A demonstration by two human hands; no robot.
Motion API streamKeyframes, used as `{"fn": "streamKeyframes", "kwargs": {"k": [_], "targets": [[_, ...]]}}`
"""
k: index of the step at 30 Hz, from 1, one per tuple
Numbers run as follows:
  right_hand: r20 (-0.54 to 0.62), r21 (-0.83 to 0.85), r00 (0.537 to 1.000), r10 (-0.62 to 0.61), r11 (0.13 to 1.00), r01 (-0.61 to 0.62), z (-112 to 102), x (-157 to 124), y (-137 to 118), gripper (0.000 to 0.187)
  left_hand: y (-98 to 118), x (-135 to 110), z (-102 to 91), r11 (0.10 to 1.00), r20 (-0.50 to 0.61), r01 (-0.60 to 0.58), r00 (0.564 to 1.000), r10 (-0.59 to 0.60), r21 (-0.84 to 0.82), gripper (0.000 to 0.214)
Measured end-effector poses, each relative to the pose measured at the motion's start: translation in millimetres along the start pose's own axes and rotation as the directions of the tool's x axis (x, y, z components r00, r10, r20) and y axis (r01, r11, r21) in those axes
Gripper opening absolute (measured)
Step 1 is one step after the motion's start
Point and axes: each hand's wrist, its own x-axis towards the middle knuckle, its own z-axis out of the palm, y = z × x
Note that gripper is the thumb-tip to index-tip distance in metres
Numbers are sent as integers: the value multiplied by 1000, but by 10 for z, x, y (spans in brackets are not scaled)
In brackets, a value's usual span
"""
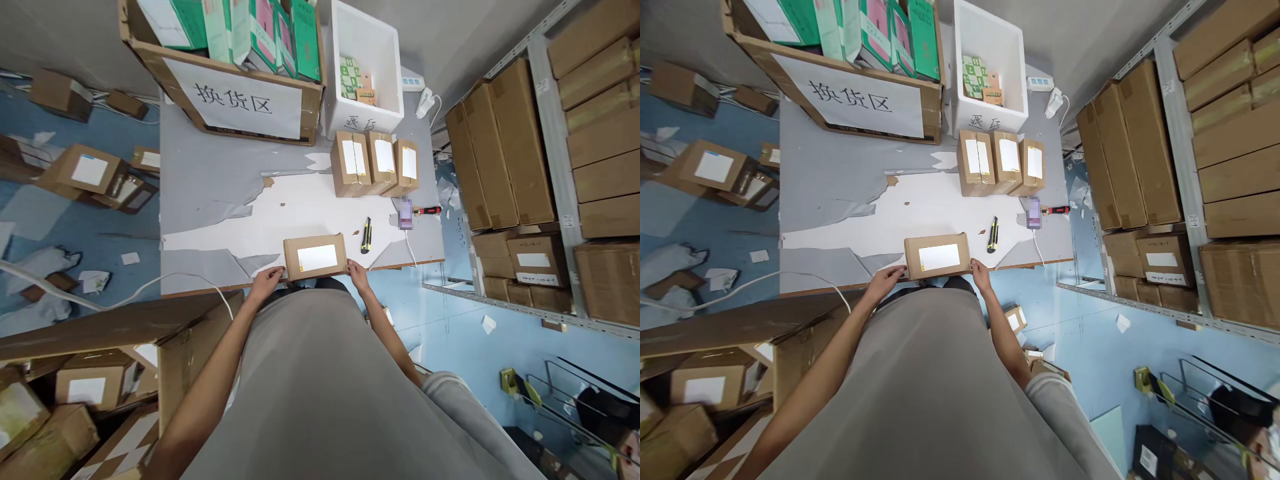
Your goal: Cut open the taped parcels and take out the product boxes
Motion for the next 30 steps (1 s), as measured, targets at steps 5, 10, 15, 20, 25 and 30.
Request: {"fn": "streamKeyframes", "kwargs": {"k": [5, 10, 15, 20, 25, 30], "targets": [[-42, 33, 998, 44, 999, -43, 85, -242, -1, 39, -123, -122, 25, 1000, 75, -19, 997, 19, -3, 43], [-85, 58, 996, 42, 998, -37, 83, -234, -49, 42, 19, -135, -14, 990, 21, -131, 991, 130, 47, 46], [-181, 65, 981, -70, 994, 83, -6, -63, -167, 56, 349, -100, -105, 944, -94, -314, 942, 324, 100, 42], [-197, -57, 980, -32, 998, 21, 31, 91, -234, 51, 446, -27, -27, 961, -99, -261, 958, 270, 95, 38], [-162, -87, 985, -65, 995, 51, 34, 185, -186, 46, 418, -54, 66, 954, -152, -285, 943, 297, 94, 41], [-151, 4, 989, -8, 1000, 8, -161, 329, -28, 47, 614, -248, 307, 935, -166, -349, 920, 354, 62, 44]]}}
